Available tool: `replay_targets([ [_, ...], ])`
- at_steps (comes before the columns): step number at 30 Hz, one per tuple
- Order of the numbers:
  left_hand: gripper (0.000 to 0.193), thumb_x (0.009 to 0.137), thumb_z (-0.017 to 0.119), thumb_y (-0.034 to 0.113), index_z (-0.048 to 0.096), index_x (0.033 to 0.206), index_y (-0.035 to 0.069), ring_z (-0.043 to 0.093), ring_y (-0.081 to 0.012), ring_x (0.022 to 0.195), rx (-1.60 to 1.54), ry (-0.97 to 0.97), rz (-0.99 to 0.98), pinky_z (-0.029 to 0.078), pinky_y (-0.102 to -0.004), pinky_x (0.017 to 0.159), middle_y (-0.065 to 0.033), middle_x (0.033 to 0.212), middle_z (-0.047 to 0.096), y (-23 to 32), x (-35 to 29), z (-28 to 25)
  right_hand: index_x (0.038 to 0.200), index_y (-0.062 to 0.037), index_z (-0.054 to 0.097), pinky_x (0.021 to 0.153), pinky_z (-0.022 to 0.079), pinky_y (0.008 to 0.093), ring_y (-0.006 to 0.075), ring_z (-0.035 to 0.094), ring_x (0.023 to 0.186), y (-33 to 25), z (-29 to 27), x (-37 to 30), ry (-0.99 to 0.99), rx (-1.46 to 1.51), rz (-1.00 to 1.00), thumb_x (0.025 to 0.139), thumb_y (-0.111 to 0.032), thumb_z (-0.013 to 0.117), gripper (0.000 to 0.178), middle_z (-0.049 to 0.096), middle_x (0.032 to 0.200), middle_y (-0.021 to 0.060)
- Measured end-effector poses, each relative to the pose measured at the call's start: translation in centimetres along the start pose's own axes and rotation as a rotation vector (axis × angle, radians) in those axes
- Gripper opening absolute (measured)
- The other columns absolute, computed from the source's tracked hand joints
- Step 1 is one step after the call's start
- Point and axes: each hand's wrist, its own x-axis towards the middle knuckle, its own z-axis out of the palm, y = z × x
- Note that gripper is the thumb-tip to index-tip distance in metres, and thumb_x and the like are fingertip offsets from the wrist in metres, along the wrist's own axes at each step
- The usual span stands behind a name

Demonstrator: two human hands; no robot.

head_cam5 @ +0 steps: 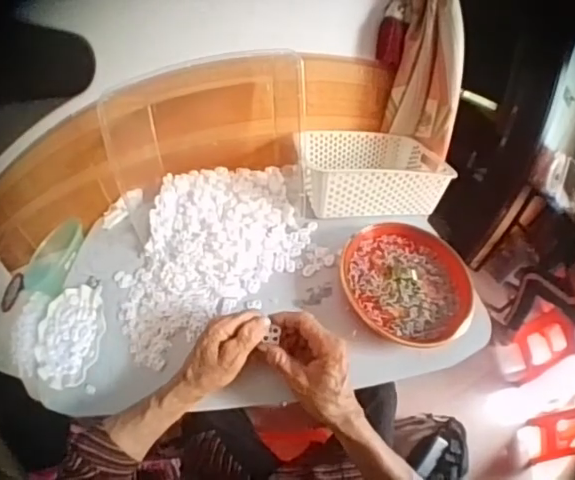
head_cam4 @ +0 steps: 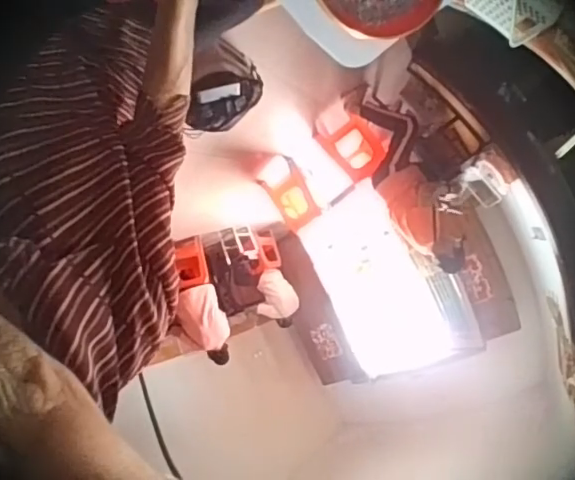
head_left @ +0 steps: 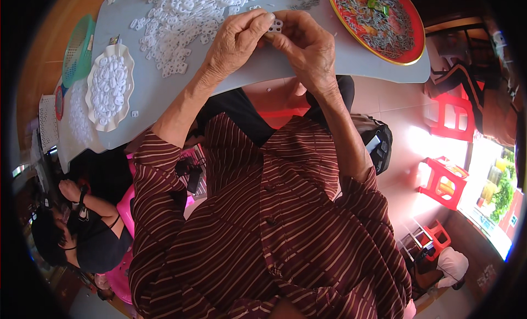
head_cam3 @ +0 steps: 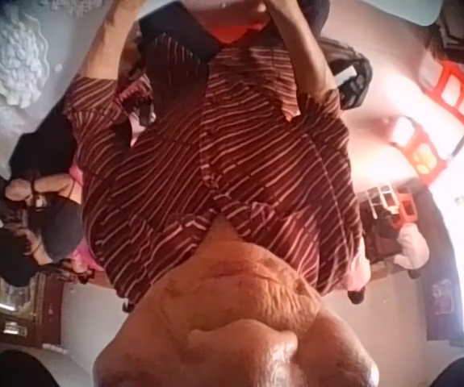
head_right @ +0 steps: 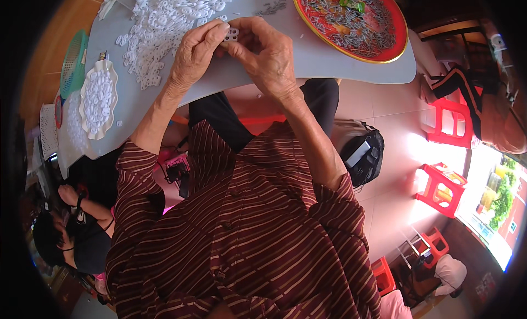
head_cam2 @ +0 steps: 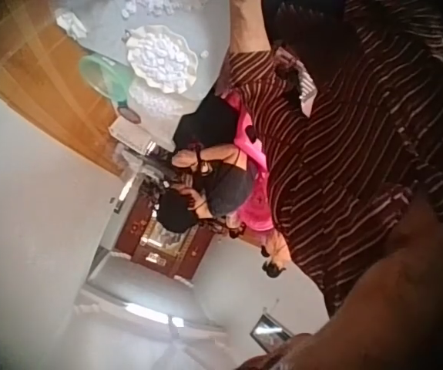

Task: Assembling small white plastic hardware components by hand at a table.

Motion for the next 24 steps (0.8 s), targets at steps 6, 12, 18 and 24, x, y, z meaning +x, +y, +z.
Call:
replay_targets([
  [6,0.032,0.093,0.05,0.027,0.057,0.095,-0.004,0.048,-0.0119,0.064,0.106,-0.096,-0.116,0.042,-0.0257,0.062,-0.005,0.07,0.056,0.0,-0.1,-0.6,0.095,-0.0011,0.06,0.058,0.048,0.0249,0.0117,0.057,0.061,-0.8,0.4,-0.1,0.044,-0.184,-0.048,0.071,-0.005,0.073,0.028,0.06,0.069,0.0049],
  [12,0.031,0.093,0.049,0.026,0.056,0.1,-0.004,0.05,-0.0125,0.067,0.084,-0.077,-0.055,0.044,-0.0254,0.066,-0.007,0.076,0.058,-0.4,-0.4,-0.5,0.09,-0.0003,0.057,0.055,0.047,0.0267,0.0147,0.058,0.059,-0.6,0.6,-0.1,0.06,-0.266,-0.11,0.072,-0.003,0.071,0.023,0.06,0.068,0.0077],
  [18,0.032,0.094,0.048,0.027,0.056,0.101,-0.004,0.05,-0.014,0.065,0.082,-0.136,-0.086,0.043,-0.0263,0.064,-0.0072,0.076,0.058,-0.4,-0.3,-1.0,0.089,0.0009,0.056,0.056,0.048,0.0264,0.0156,0.061,0.061,-0.6,0.7,-0.3,0.034,-0.227,-0.108,0.074,0.0,0.068,0.02,0.063,0.07,0.0087],
  [24,0.03,0.093,0.047,0.029,0.056,0.095,0.0,0.047,-0.0159,0.058,0.028,-0.191,-0.087,0.042,-0.0288,0.057,-0.0088,0.064,0.052,-0.3,-0.1,-1.0,0.092,0.0019,0.057,0.06,0.049,0.0229,0.0115,0.062,0.066,-1.3,0.4,-0.4,0.012,-0.251,-0.123,0.078,0.0,0.066,0.017,0.065,0.073,0.0072],
])
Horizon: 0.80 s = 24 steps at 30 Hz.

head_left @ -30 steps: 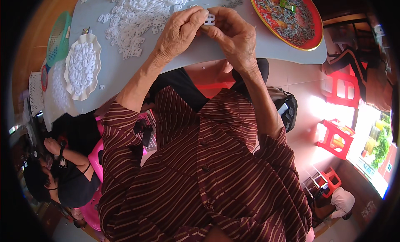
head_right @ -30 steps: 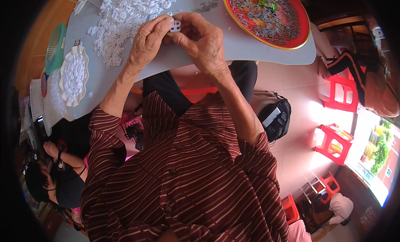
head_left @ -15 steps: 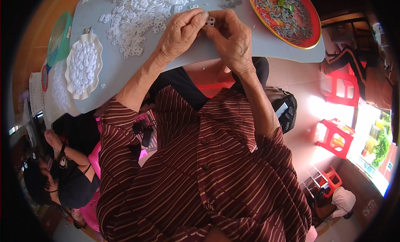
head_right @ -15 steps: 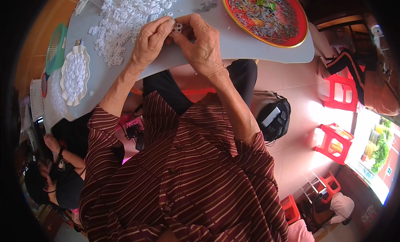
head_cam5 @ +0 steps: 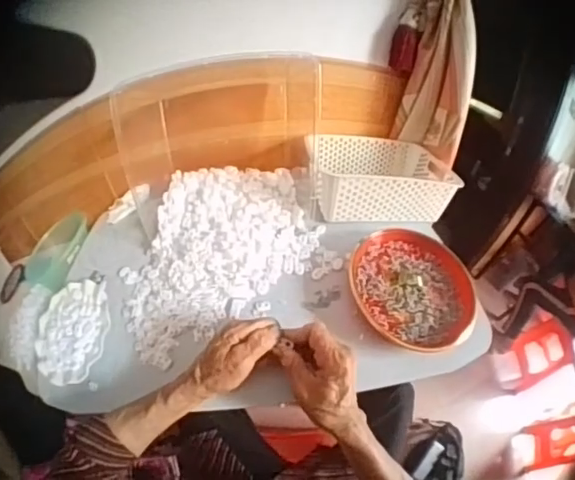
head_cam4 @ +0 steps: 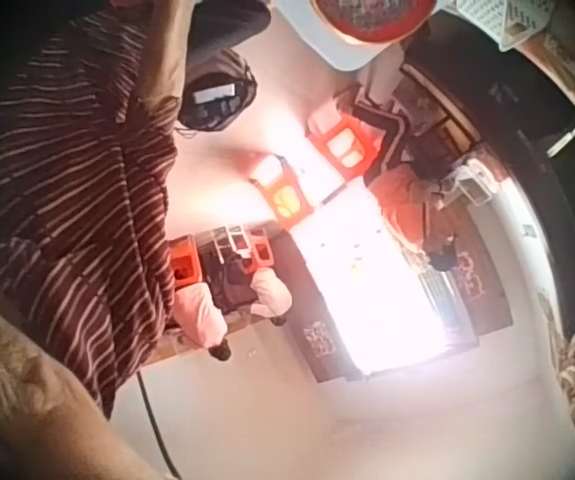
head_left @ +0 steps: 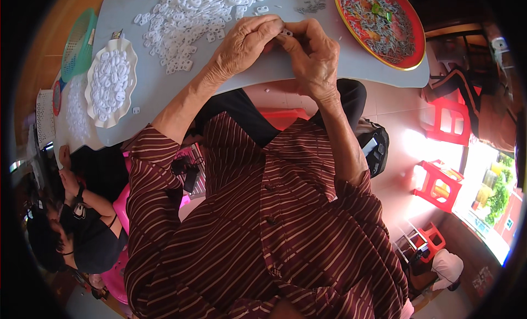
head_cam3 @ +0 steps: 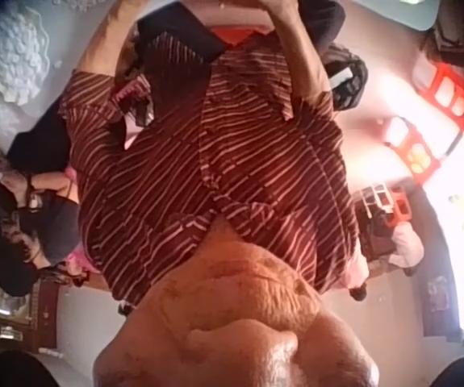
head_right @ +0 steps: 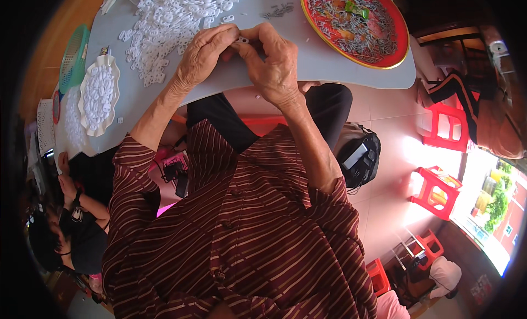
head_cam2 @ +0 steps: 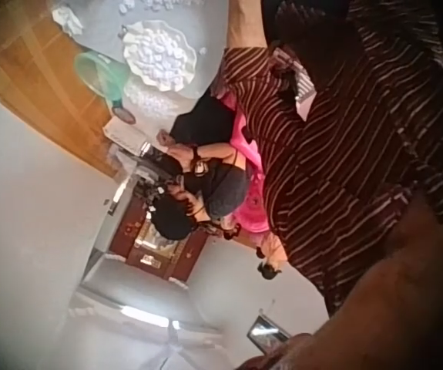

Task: Assembling small white plastic hardware components by hand at a table.

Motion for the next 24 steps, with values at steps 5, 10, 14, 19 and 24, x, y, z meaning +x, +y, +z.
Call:
replay_targets([
  [5,0.032,0.093,0.046,0.03,0.057,0.096,-0.001,0.046,-0.0142,0.059,-0.07,0.077,0.035,0.041,-0.0289,0.058,-0.0074,0.063,0.05,0.1,0.3,0.5,0.089,0.0026,0.057,0.058,0.049,0.0239,0.0116,0.063,0.066,-0.2,0.1,0.2,0.019,0.103,0.021,0.079,0.002,0.064,0.012,0.067,0.074,0.0075],
  [10,0.033,0.094,0.047,0.03,0.056,0.092,-0.001,0.043,-0.0122,0.058,-0.079,0.168,0.087,0.039,-0.0285,0.055,-0.0053,0.061,0.047,0.5,0.4,0.8,0.094,0.0043,0.057,0.062,0.048,0.0219,0.0097,0.062,0.068,-0.1,0.1,0.4,0.006,0.23,0.102,0.082,0.001,0.062,0.014,0.066,0.073,0.0076],
  [14,0.032,0.092,0.051,0.026,0.057,0.098,-0.005,0.045,-0.0097,0.063,-0.098,0.109,-0.08,0.04,-0.0259,0.059,-0.0042,0.064,0.051,1.3,-0.1,0.4,0.096,0.0047,0.057,0.064,0.048,0.0222,0.0093,0.061,0.07,-0.3,-0.1,0.3,-0.019,0.28,0.185,0.086,-0.001,0.058,0.012,0.065,0.075,0.007],
  [19,0.031,0.094,0.048,0.027,0.053,0.079,0.0,0.038,-0.0079,0.051,-0.178,0.134,0.047,0.034,-0.0259,0.048,-0.0016,0.053,0.042,0.7,-0.7,0.9,0.097,0.0056,0.058,0.062,0.048,0.0223,0.0084,0.058,0.068,-0.5,-1.7,1.9,-0.003,0.323,0.2,0.087,-0.004,0.059,0.014,0.062,0.077,0.0049],
  [24,0.036,0.095,0.045,0.028,0.052,0.074,0.0,0.037,-0.0076,0.05,-0.166,0.042,-0.1,0.032,-0.0254,0.048,-0.001,0.053,0.04,4.2,-2.3,1.1,0.093,0.0039,0.061,0.058,0.049,0.0262,0.0127,0.058,0.062,-1.5,-8.8,13.7,0.215,-0.073,-0.025,0.083,-0.004,0.057,0.013,0.062,0.072,0.0059],
])
